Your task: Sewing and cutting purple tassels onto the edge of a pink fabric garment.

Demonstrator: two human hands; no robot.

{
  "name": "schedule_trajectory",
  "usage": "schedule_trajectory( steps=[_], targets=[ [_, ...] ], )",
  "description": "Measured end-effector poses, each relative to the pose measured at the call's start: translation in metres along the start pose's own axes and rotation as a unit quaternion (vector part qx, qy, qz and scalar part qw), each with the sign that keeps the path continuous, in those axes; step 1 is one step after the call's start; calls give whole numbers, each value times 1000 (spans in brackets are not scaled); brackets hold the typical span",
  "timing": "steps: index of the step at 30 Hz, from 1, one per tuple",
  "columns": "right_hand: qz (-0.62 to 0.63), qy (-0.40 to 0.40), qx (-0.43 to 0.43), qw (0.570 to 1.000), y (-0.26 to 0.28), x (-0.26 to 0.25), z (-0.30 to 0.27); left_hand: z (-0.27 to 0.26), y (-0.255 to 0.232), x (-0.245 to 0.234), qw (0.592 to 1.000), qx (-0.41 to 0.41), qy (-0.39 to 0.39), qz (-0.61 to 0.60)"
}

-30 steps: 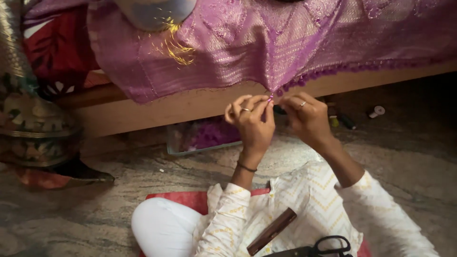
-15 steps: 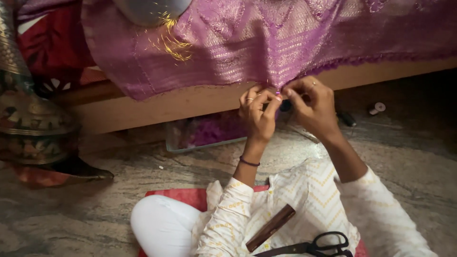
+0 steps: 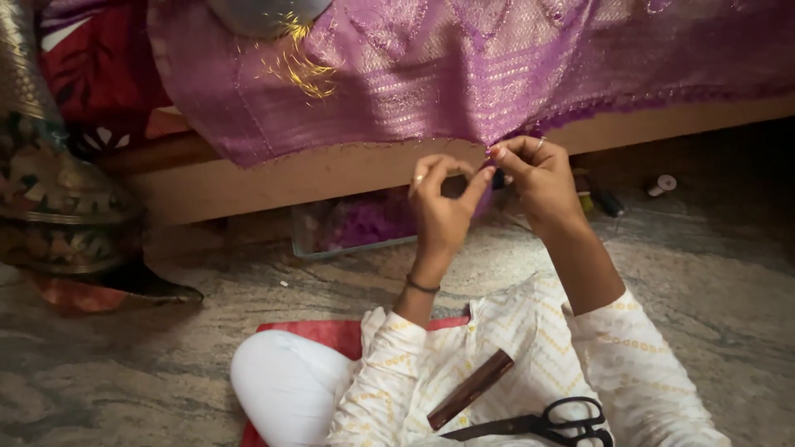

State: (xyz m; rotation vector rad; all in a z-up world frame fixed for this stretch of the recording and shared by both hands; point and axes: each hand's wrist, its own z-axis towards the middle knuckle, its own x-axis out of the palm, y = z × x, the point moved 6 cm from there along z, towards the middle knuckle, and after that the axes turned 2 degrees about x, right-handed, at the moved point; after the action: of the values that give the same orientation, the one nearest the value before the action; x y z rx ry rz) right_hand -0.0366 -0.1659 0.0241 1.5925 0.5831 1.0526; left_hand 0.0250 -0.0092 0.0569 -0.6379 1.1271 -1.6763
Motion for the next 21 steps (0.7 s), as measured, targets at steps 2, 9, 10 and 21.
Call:
schedule_trajectory(
  steps=[2,9,10,21],
  targets=[
    [-24,2,-25,999,6,1,-1,-6,-24,-12,994,58,-66,70],
    [42,-2,-21,999,13,9,-12,3,-55,-8,949,243,61,193],
    [46,-8,-30,998,15,9,-15,5,-51,-8,954,228,68,182],
    [-82,-20,-192,978,45,28,-52,26,-40,-4,991,17,131,-11]
  ],
)
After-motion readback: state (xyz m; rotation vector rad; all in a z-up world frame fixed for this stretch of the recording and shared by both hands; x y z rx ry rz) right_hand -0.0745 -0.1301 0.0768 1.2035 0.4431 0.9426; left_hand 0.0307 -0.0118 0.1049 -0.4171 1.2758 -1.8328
